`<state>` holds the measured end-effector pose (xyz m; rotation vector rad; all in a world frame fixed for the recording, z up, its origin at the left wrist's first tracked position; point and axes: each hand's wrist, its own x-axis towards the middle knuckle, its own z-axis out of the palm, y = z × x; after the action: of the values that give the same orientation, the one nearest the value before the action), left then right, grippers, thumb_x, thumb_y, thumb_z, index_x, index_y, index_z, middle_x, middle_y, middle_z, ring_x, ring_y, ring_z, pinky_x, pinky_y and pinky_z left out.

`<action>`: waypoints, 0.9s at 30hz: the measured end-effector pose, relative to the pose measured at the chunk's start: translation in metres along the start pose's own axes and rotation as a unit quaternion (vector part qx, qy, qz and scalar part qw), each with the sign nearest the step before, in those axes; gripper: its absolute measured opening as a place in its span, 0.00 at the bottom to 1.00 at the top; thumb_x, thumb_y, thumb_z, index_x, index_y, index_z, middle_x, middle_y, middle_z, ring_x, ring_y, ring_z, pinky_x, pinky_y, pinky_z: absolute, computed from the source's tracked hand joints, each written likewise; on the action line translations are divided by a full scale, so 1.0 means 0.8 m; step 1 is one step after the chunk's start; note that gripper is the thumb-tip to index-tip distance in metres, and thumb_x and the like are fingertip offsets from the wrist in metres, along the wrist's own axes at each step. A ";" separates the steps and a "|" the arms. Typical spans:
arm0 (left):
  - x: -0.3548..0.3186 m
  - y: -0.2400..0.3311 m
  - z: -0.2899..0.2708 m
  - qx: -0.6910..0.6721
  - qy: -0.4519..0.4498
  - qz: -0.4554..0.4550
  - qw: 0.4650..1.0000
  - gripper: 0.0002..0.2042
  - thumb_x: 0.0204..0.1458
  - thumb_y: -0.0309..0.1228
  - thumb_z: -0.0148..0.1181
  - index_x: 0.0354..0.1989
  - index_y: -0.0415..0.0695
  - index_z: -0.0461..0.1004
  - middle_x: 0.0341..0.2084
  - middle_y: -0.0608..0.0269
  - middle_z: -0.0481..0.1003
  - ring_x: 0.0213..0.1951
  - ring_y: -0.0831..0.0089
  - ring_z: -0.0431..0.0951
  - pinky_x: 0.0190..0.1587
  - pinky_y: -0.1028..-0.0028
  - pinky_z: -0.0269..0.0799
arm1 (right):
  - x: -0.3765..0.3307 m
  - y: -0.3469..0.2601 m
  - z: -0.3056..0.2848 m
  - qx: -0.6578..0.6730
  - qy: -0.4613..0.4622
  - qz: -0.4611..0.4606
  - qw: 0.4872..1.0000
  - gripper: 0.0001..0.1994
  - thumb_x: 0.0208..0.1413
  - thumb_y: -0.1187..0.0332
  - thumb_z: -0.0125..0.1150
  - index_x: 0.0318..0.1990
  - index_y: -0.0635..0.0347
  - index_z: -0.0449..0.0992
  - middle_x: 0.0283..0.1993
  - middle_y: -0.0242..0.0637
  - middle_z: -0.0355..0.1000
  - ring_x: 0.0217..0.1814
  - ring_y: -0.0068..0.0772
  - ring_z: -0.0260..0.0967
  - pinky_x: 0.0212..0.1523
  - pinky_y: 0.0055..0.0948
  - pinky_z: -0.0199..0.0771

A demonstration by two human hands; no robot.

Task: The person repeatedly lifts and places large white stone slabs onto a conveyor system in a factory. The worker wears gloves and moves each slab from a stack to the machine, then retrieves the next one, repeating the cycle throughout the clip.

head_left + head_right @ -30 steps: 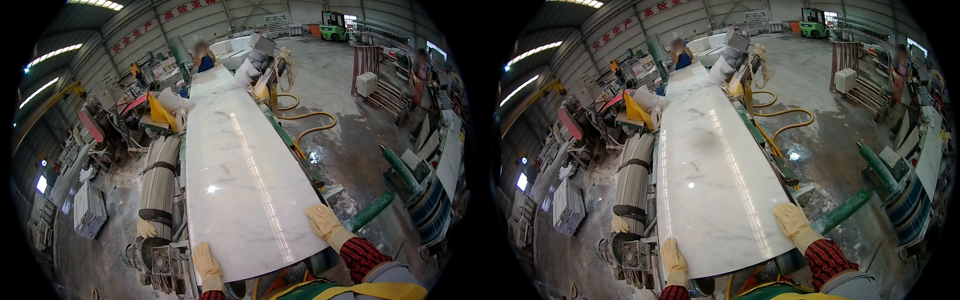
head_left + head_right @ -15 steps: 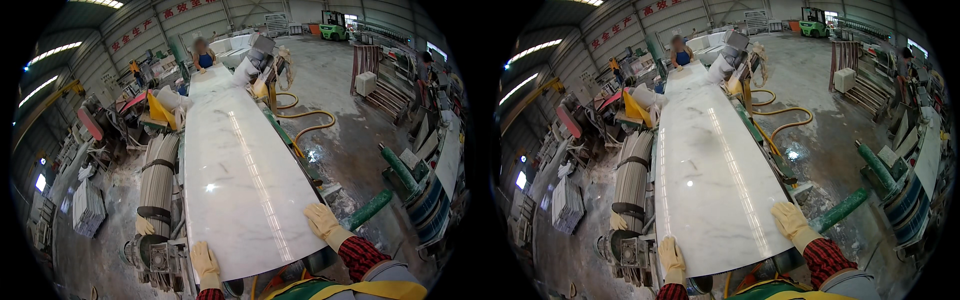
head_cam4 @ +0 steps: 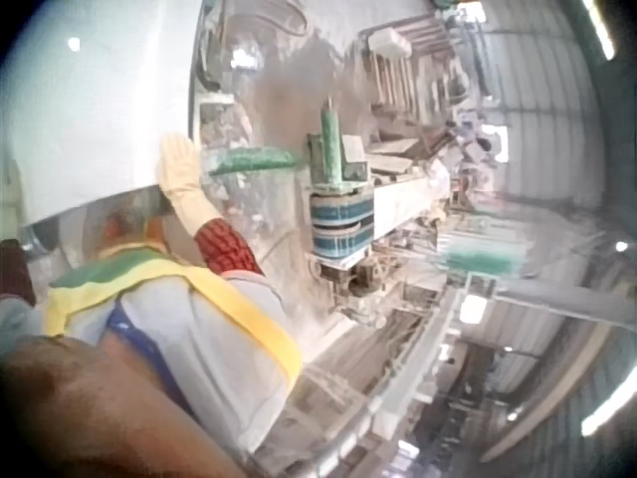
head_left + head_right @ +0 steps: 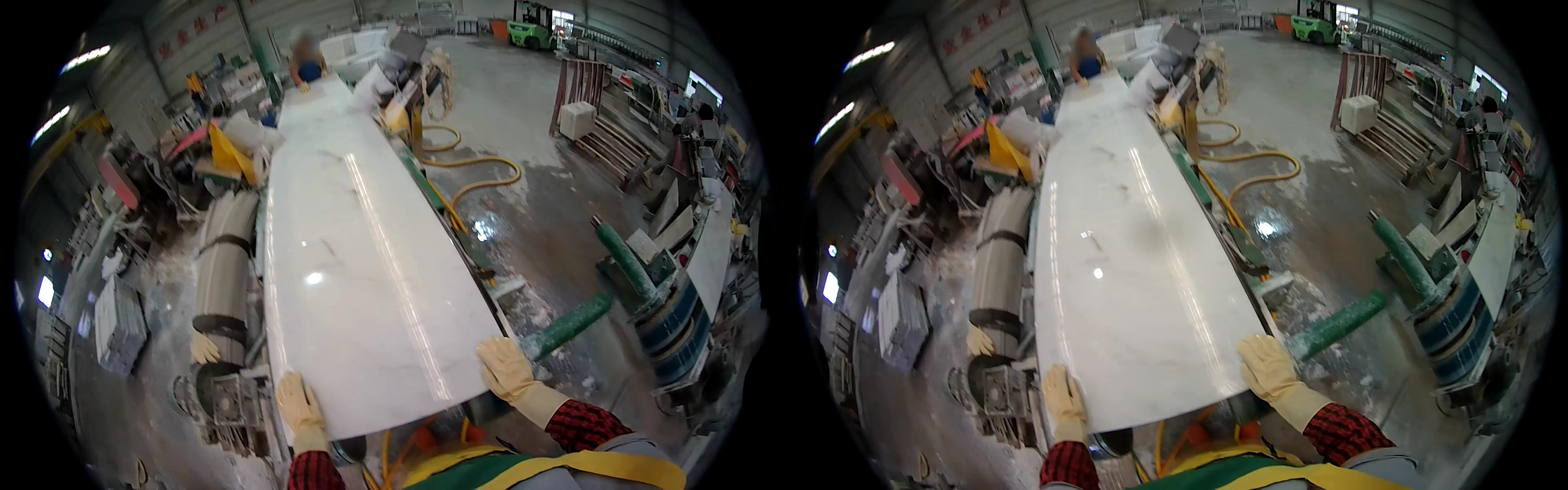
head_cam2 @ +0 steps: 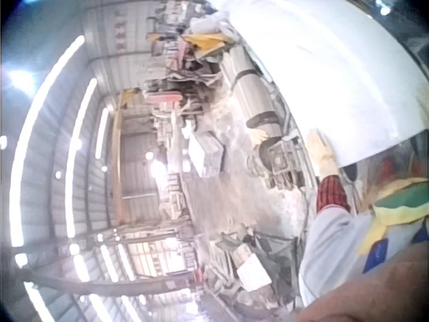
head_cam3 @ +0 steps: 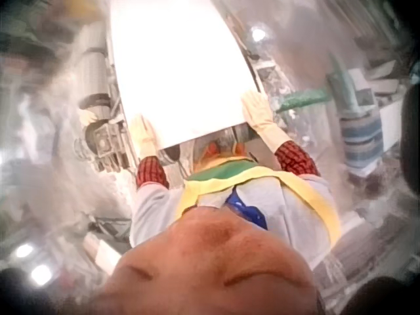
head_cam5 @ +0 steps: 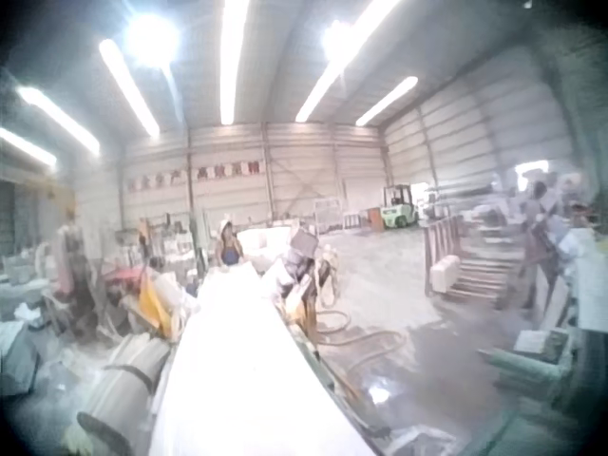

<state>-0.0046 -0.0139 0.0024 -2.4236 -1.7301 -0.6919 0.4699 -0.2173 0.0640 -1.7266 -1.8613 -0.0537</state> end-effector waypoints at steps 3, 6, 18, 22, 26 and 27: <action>-0.004 -0.006 0.005 0.001 -0.004 -0.011 1.000 0.23 0.64 0.31 0.59 0.68 0.41 0.73 0.69 0.38 0.71 0.71 0.39 0.66 0.77 0.46 0.56 | -0.041 -0.019 -0.010 -0.015 0.000 -0.012 1.000 0.21 0.57 0.70 0.62 0.58 0.62 0.73 0.58 0.54 0.72 0.62 0.63 0.68 0.66 0.55 0.67; -0.006 -0.006 0.007 0.019 -0.004 -0.004 1.000 0.23 0.65 0.31 0.58 0.68 0.41 0.73 0.70 0.39 0.71 0.72 0.39 0.66 0.77 0.47 0.56 | -0.092 -0.048 -0.027 0.045 -0.047 0.047 0.997 0.22 0.58 0.72 0.65 0.60 0.66 0.74 0.62 0.59 0.73 0.65 0.68 0.69 0.71 0.57 0.68; 0.007 0.001 -0.010 0.007 -0.027 0.057 0.998 0.25 0.65 0.35 0.59 0.69 0.39 0.71 0.69 0.40 0.70 0.70 0.38 0.67 0.76 0.46 0.56 | -0.103 -0.167 0.139 0.783 -0.101 0.522 0.322 0.32 0.75 0.58 0.62 0.77 0.69 0.63 0.76 0.57 0.67 0.71 0.53 0.72 0.77 0.49 0.71; 0.033 -0.031 -0.030 -0.021 -0.140 0.157 0.977 0.27 0.64 0.37 0.59 0.71 0.42 0.68 0.72 0.41 0.68 0.72 0.39 0.65 0.76 0.46 0.55 | -0.034 -0.227 0.211 0.776 0.070 0.558 0.284 0.29 0.74 0.68 0.62 0.74 0.73 0.59 0.73 0.60 0.66 0.77 0.60 0.65 0.81 0.57 0.65; 0.050 -0.048 -0.022 -0.024 -0.144 0.148 0.978 0.28 0.65 0.39 0.59 0.72 0.44 0.68 0.72 0.41 0.68 0.73 0.40 0.64 0.76 0.45 0.54 | -0.022 -0.239 0.222 0.753 0.131 0.560 0.319 0.26 0.74 0.71 0.61 0.72 0.73 0.61 0.73 0.58 0.66 0.77 0.57 0.66 0.80 0.59 0.65; 0.044 -0.044 -0.017 -0.013 -0.120 0.137 0.983 0.28 0.65 0.40 0.59 0.72 0.44 0.68 0.72 0.41 0.68 0.73 0.40 0.64 0.76 0.45 0.54 | -0.029 -0.238 0.217 0.773 0.120 0.535 0.320 0.26 0.74 0.71 0.60 0.73 0.73 0.60 0.73 0.59 0.66 0.77 0.57 0.66 0.80 0.59 0.65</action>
<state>-0.0323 0.0249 0.0218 -2.7879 -1.4162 -0.4062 0.2264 -0.1957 -0.0211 -0.7836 0.3199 1.3739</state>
